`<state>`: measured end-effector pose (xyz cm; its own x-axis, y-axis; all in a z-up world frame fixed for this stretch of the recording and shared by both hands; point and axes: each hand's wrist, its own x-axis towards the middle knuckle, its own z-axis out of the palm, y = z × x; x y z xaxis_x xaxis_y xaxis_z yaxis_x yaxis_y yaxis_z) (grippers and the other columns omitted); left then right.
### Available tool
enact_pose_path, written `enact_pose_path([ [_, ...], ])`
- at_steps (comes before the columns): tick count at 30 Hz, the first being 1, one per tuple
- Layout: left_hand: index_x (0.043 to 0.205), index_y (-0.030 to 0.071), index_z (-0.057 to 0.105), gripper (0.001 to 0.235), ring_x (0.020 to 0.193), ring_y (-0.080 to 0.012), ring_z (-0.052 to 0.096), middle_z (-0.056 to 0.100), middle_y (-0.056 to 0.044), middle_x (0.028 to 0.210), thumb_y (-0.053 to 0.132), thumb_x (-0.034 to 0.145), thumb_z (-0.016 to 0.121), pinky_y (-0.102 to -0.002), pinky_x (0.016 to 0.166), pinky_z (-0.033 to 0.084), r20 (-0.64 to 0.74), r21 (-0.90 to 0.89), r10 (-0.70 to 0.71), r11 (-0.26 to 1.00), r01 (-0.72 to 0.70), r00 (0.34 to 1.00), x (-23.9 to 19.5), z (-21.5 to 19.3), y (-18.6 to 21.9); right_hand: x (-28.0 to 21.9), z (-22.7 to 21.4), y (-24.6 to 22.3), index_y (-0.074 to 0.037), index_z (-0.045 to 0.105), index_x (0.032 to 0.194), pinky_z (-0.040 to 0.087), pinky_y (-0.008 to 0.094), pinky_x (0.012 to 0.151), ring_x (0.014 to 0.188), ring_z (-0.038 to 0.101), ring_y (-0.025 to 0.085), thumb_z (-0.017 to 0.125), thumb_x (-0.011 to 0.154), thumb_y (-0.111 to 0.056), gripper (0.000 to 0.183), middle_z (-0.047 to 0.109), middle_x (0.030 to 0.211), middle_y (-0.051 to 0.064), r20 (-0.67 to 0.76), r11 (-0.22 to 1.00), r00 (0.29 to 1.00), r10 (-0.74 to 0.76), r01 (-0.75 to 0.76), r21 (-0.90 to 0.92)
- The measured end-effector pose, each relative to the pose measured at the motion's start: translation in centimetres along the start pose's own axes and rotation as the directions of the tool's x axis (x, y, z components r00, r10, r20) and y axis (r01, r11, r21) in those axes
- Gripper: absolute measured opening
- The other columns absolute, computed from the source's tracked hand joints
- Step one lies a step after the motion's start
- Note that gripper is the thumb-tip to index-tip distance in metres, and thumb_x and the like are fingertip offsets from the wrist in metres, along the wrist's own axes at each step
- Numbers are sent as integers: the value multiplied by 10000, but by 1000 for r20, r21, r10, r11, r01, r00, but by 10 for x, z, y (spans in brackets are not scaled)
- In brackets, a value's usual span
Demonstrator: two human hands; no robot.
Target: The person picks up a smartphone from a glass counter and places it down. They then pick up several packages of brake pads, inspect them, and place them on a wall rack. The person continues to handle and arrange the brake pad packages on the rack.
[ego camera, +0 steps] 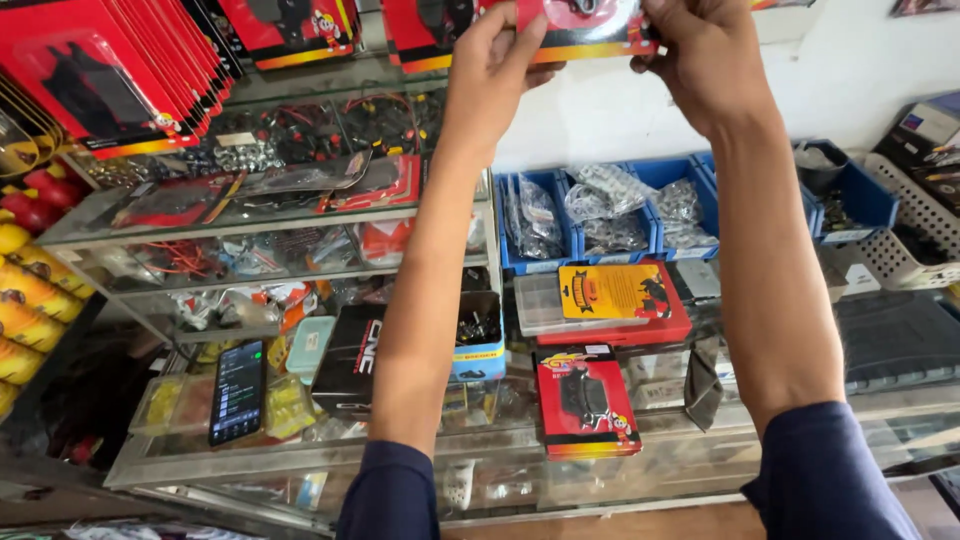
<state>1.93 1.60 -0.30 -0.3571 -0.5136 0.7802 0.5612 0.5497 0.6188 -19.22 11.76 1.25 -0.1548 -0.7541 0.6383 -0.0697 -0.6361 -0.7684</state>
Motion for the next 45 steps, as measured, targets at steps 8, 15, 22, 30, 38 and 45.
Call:
enact_pose_path([
  [8, 1170, 7, 645, 186, 861, -251, 767, 753, -173, 1078, 33, 986, 650, -325, 762, 677, 51, -63, -61, 996, 64, 997, 13, -17, -14, 14, -4, 12, -78, 697, 1135, 595, 314, 889, 975, 665, 134, 620, 1088, -109, 95, 707, 1096, 37, -56, 995, 998, 10, -15, -94],
  [15, 1163, 86, 621, 203, 785, -229, 798, 787, -134, 1052, 1, 980, 640, -288, 670, 649, -11, 23, -165, 986, 166, 986, 6, -12, -13, 2, -1, 7, -106, 601, 1308, 599, 305, 921, 1073, 658, 141, 547, 1094, 27, 258, 678, 1245, 30, 76, 995, 993, -85, 81, 54],
  [22, 1213, 95, 642, 239, 916, -176, 741, 771, -110, 1102, 61, 983, 697, -311, 787, 671, 102, -62, -162, 984, 169, 981, -14, 5, 28, -20, 0, -24, -73, 568, 1404, 574, 305, 1090, 1158, 653, 131, 502, 1111, 48, 324, 669, 1346, 66, 85, 982, 987, -135, 123, 140],
  [30, 1208, 40, 655, 245, 932, -253, 780, 762, -178, 1128, 55, 968, 705, -329, 831, 683, 125, -125, -146, 979, 162, 981, -15, 14, 58, -30, 10, -50, -11, 662, 1160, 632, 249, 875, 948, 717, 140, 610, 1040, -38, 134, 720, 1100, 77, -97, 985, 995, -8, 25, 173],
  [38, 1201, 8, 657, 234, 913, -270, 771, 747, -207, 1149, 69, 979, 698, -339, 840, 680, 145, -123, -99, 985, 117, 985, -18, 17, 80, -40, 29, -65, 7, 633, 1067, 650, 236, 769, 894, 748, 143, 626, 993, -81, 114, 716, 1006, 121, -195, 987, 981, 16, 15, 160],
  [45, 1248, -10, 625, 339, 855, -282, 785, 780, -236, 1084, 33, 919, 695, -349, 670, 684, 14, -43, -176, 983, 176, 984, 7, 14, 63, -26, 27, -58, 2, 662, 1051, 664, 239, 795, 870, 746, 140, 636, 990, -42, 79, 729, 979, 84, -161, 978, 986, 43, -9, 210],
])
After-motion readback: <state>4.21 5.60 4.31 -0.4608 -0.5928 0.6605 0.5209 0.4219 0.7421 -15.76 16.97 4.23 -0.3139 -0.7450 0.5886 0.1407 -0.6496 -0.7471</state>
